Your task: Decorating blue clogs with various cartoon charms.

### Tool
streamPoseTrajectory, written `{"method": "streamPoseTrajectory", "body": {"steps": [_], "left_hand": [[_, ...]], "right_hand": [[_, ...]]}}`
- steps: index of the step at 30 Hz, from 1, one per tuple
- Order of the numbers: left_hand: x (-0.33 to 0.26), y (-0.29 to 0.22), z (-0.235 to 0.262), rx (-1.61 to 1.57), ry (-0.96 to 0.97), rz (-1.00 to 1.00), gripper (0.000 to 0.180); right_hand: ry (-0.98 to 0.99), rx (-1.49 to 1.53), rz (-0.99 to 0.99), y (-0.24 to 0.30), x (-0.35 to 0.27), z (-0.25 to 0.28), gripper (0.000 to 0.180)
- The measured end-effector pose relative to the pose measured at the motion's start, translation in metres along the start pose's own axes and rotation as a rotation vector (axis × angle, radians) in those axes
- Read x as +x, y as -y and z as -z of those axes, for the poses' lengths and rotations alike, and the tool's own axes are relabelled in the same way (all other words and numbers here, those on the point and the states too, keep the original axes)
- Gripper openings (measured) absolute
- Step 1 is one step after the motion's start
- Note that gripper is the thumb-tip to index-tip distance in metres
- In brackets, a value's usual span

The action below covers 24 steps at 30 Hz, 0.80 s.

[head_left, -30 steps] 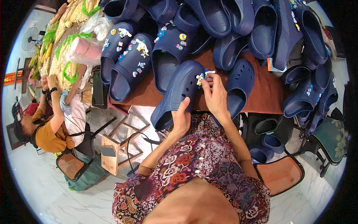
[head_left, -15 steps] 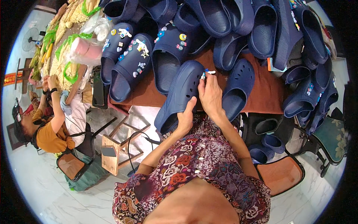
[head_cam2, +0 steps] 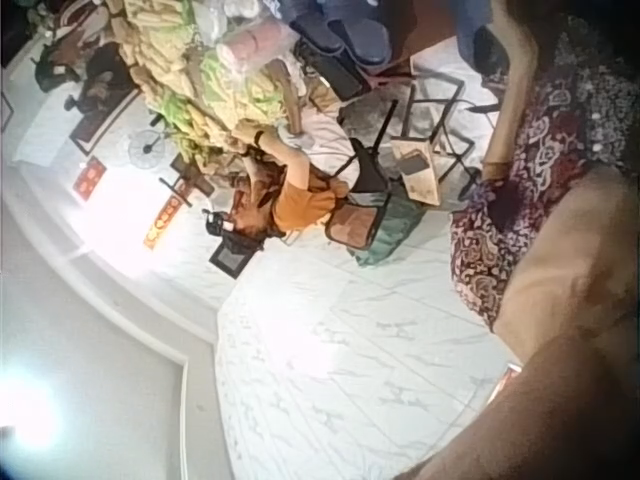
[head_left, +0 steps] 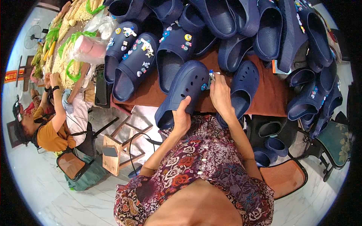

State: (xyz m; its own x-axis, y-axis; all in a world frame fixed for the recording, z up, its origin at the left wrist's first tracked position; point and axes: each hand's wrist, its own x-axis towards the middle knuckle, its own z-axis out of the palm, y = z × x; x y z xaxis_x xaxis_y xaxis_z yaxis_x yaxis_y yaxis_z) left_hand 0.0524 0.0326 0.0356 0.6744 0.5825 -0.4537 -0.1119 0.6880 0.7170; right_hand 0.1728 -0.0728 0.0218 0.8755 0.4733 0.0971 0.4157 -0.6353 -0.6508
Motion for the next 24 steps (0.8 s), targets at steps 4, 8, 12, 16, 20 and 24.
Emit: {"method": "streamPoseTrajectory", "body": {"steps": [4,8,12,16,20,24], "left_hand": [[0.002,0.001,0.001,-0.049,-0.008,0.034,0.037],[0.002,0.000,-0.003,-0.074,-0.010,0.044,0.035],[-0.002,-0.002,-0.009,-0.106,0.030,0.093,0.033],[-0.009,0.004,-0.013,-0.009,-0.004,0.048,0.033],[-0.005,0.003,-0.010,-0.071,-0.021,0.124,0.034],[-0.007,0.003,-0.008,-0.088,-0.031,0.154,0.034]], "right_hand": [[-0.134,-0.016,0.042,0.013,-0.004,0.008,0.026],[-0.197,0.048,0.026,0.022,-0.012,0.018,0.026],[0.007,0.271,-0.124,0.022,-0.020,0.014,0.035],[0.068,0.244,-0.179,0.020,-0.018,0.003,0.042],[0.002,0.101,-0.086,0.016,-0.019,-0.009,0.033],[-0.010,-0.011,0.007,0.017,-0.017,-0.012,0.024]]}}
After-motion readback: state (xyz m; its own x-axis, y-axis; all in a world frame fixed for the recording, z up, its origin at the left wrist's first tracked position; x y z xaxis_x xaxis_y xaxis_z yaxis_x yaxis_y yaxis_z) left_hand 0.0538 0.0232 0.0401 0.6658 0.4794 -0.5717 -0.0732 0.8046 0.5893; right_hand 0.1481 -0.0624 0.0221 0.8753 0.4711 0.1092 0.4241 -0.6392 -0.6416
